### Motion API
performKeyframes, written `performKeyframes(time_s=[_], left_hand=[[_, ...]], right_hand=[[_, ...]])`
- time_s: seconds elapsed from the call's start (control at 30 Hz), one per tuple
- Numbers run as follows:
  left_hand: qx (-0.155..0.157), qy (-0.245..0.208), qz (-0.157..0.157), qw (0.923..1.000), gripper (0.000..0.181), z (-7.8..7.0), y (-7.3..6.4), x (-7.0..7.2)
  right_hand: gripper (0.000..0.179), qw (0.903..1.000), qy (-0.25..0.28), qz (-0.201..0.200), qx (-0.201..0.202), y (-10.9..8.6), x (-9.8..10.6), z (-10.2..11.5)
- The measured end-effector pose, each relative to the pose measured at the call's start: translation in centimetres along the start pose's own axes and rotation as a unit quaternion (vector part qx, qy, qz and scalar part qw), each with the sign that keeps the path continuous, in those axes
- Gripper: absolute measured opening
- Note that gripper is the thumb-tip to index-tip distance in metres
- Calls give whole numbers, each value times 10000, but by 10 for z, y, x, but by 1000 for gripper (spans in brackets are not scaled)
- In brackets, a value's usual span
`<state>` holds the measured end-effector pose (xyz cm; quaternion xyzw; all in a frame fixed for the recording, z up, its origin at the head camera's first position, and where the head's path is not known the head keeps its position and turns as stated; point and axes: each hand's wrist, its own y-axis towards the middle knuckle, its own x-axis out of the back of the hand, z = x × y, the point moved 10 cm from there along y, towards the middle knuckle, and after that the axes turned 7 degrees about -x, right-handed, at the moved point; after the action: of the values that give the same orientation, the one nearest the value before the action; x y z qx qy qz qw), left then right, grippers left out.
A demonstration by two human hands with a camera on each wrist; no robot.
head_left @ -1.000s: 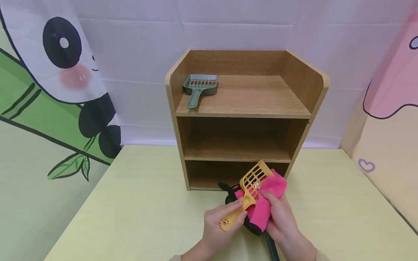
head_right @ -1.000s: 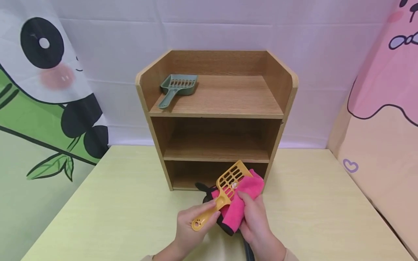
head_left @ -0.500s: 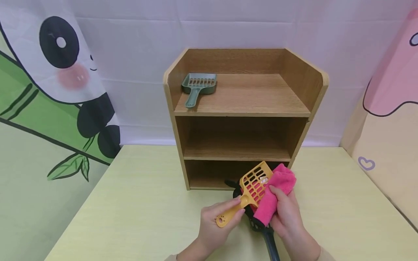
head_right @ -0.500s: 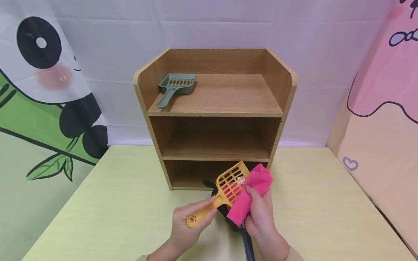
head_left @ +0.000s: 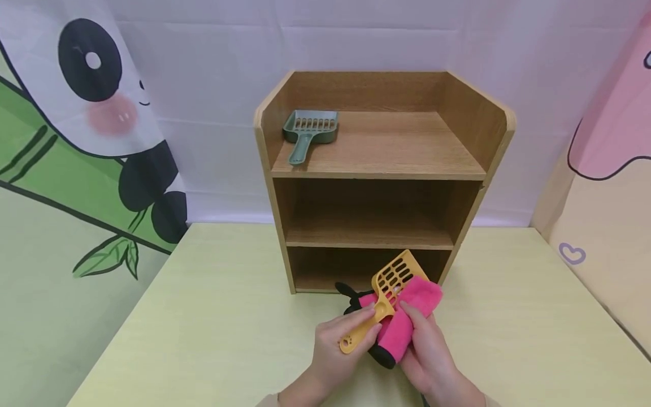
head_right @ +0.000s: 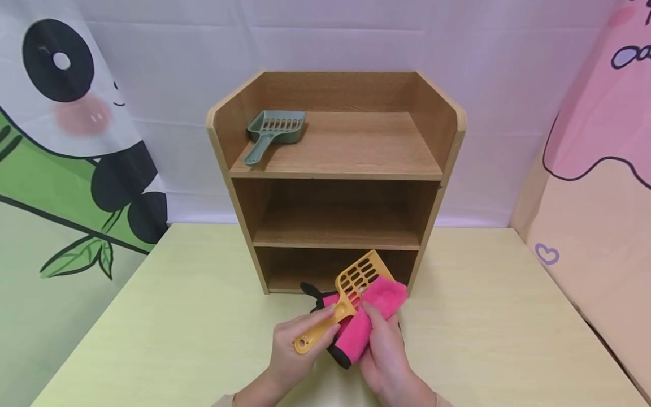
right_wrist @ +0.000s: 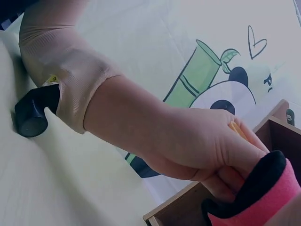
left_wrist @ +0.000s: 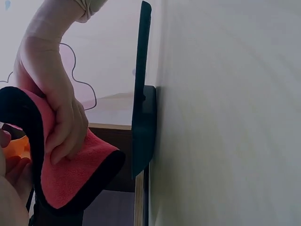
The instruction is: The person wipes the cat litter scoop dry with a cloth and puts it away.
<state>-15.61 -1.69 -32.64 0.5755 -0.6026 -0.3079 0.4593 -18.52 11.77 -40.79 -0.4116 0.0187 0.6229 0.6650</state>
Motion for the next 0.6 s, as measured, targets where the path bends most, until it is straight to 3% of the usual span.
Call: performKeyframes(time_s=[0.2,0.37,0.5,0.6], left_hand=[[-255,17,81,9996,28,-2,1,-1],[-201,-203,72,9996,26,-2,3,0],[156,-661,95,9976,25,2,7,3],[772,-1069,129,9912,26,10,8,4]], right_hand=[[69,9996,90,106,259,3,3,9],[65,9993,187,1,325,6,10,19],[62,9985,321,-88,443,5,15,30],[60,9977,369,-177,544,3,18,37]])
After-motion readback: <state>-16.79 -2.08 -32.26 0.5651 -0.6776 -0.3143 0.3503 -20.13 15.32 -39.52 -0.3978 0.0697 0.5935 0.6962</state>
